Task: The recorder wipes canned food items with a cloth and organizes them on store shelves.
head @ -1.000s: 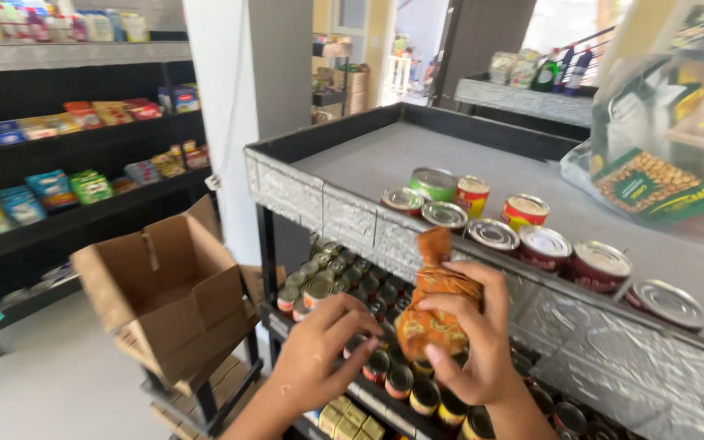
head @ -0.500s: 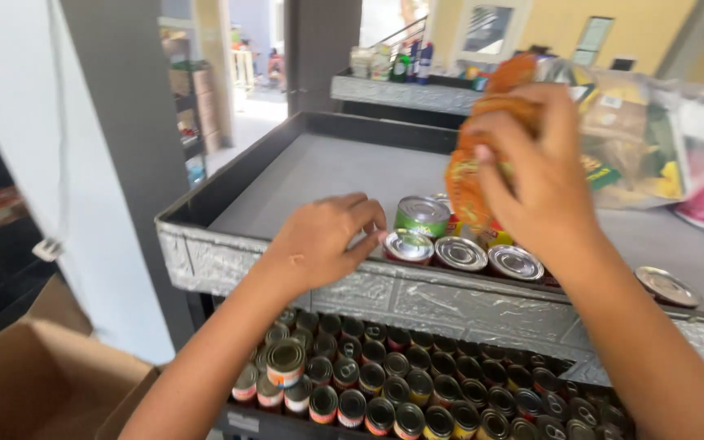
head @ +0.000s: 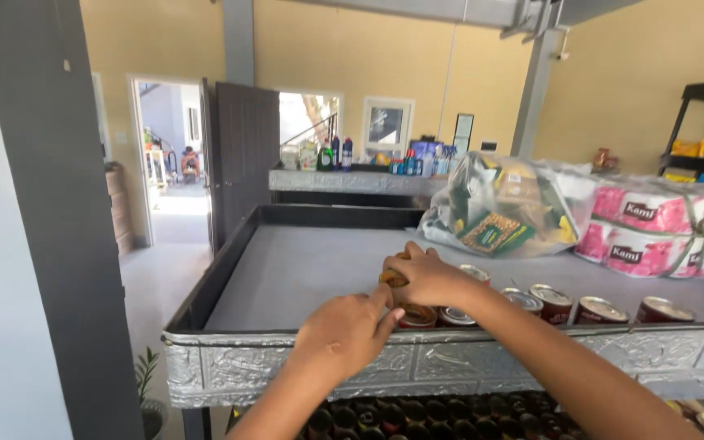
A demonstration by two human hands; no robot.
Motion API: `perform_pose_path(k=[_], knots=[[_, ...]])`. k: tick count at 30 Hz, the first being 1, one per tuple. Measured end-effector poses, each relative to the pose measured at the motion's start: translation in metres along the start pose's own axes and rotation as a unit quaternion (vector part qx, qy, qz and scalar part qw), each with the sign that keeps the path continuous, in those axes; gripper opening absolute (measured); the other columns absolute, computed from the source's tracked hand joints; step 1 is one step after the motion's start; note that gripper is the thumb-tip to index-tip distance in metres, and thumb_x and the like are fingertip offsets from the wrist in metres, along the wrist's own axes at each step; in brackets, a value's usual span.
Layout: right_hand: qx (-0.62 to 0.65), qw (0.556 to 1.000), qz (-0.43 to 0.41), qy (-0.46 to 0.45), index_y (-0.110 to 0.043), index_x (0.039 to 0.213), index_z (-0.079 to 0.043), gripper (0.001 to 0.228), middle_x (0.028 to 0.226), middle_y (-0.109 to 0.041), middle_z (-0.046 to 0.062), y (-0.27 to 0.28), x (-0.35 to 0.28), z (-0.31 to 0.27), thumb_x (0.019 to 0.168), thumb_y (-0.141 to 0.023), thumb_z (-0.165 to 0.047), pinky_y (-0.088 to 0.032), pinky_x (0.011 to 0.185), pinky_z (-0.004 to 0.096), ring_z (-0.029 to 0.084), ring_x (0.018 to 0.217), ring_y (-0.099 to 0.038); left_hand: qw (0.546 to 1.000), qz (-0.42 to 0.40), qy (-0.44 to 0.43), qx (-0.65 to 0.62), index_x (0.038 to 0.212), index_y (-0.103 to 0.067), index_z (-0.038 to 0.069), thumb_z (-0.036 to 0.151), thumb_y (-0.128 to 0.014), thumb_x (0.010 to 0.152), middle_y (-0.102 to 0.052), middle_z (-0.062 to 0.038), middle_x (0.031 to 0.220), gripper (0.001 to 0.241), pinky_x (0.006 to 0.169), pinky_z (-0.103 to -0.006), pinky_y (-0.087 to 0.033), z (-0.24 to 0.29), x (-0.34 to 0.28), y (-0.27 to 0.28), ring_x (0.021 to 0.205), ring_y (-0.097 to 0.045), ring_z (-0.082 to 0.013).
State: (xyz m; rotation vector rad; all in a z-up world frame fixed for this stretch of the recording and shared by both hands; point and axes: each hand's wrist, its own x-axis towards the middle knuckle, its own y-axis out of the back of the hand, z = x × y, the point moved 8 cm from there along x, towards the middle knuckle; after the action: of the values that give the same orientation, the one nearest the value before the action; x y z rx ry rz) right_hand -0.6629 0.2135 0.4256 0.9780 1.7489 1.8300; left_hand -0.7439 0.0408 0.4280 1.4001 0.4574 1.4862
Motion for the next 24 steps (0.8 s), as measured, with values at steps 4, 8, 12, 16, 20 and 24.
perform_pose_path(k=[4, 8, 12, 16, 20, 24], knots=[[0.029, 0.999, 0.037, -0.013, -0.066, 0.122, -0.028, 0.052, 0.126, -0.05, 0.016, 0.004, -0.007, -0.001, 0.076, -0.075, -0.05, -0.046, 0.101, 0.052, 0.041, 0.12, -0.05, 1.0, -0.019, 0.012, 0.014, 0.114, -0.058, 0.001, 0.041, -0.048, 0.104, -0.071, -0.02, 0.084, 0.042, 0.077, -0.0522, -0.055, -0.006, 0.002, -0.007, 0.084, -0.07, -0.0404], [0.089, 0.979, 0.181, 0.042, -0.067, 0.118, -0.022, 0.049, 0.123, -0.051, 0.016, 0.028, -0.022, -0.006, 0.076, -0.082, -0.041, -0.045, 0.104, 0.048, 0.037, 0.124, -0.05, 0.999, 0.04, 0.01, -0.005, 0.117, -0.057, -0.003, 0.042, -0.062, 0.097, -0.066, -0.023, 0.105, 0.05, 0.082, -0.0502, -0.055, -0.006, -0.001, 0.006, 0.095, -0.068, -0.0421], [0.043, 0.898, 0.416, 0.135, -0.067, 0.119, -0.014, 0.045, 0.125, -0.047, 0.021, 0.078, -0.088, -0.037, 0.08, -0.083, -0.031, -0.041, 0.105, 0.052, 0.042, 0.127, -0.045, 0.964, 0.245, -0.092, -0.056, 0.13, -0.047, -0.007, 0.028, -0.085, 0.074, -0.053, -0.029, 0.126, 0.076, 0.093, -0.051, -0.049, 0.007, -0.011, 0.034, 0.115, -0.056, -0.0484], [0.021, 0.865, 0.466, 0.183, -0.065, 0.123, -0.012, 0.048, 0.129, -0.045, 0.021, 0.082, -0.163, -0.074, 0.08, -0.08, -0.027, -0.039, 0.109, 0.052, 0.042, 0.128, -0.045, 0.902, 0.365, -0.228, 0.0, 0.141, -0.041, -0.001, 0.041, -0.089, 0.064, -0.049, -0.03, 0.14, 0.101, 0.104, -0.0517, -0.043, 0.05, -0.044, 0.056, 0.128, -0.05, -0.0469], [0.092, 0.857, 0.472, 0.184, -0.059, 0.129, -0.009, 0.05, 0.134, -0.041, 0.023, 0.053, -0.235, -0.09, 0.085, -0.076, -0.025, -0.038, 0.11, 0.053, 0.044, 0.128, -0.044, 0.934, 0.253, -0.229, -0.109, 0.15, -0.038, 0.0, 0.019, -0.084, 0.072, -0.057, -0.025, 0.136, 0.093, 0.109, -0.0488, -0.047, 0.073, -0.052, 0.012, 0.127, -0.058, -0.0431], [-0.046, 0.819, 0.486, 0.302, -0.067, 0.12, -0.019, 0.037, 0.133, -0.047, 0.014, 0.016, -0.307, -0.074, 0.086, -0.076, -0.028, -0.036, 0.113, 0.055, 0.039, 0.127, -0.046, 0.91, 0.154, -0.229, -0.309, 0.159, -0.018, -0.003, 0.023, -0.087, 0.069, -0.059, -0.027, 0.138, 0.116, 0.105, -0.0466, -0.05, 0.112, -0.076, -0.031, 0.125, -0.06, -0.0446]])
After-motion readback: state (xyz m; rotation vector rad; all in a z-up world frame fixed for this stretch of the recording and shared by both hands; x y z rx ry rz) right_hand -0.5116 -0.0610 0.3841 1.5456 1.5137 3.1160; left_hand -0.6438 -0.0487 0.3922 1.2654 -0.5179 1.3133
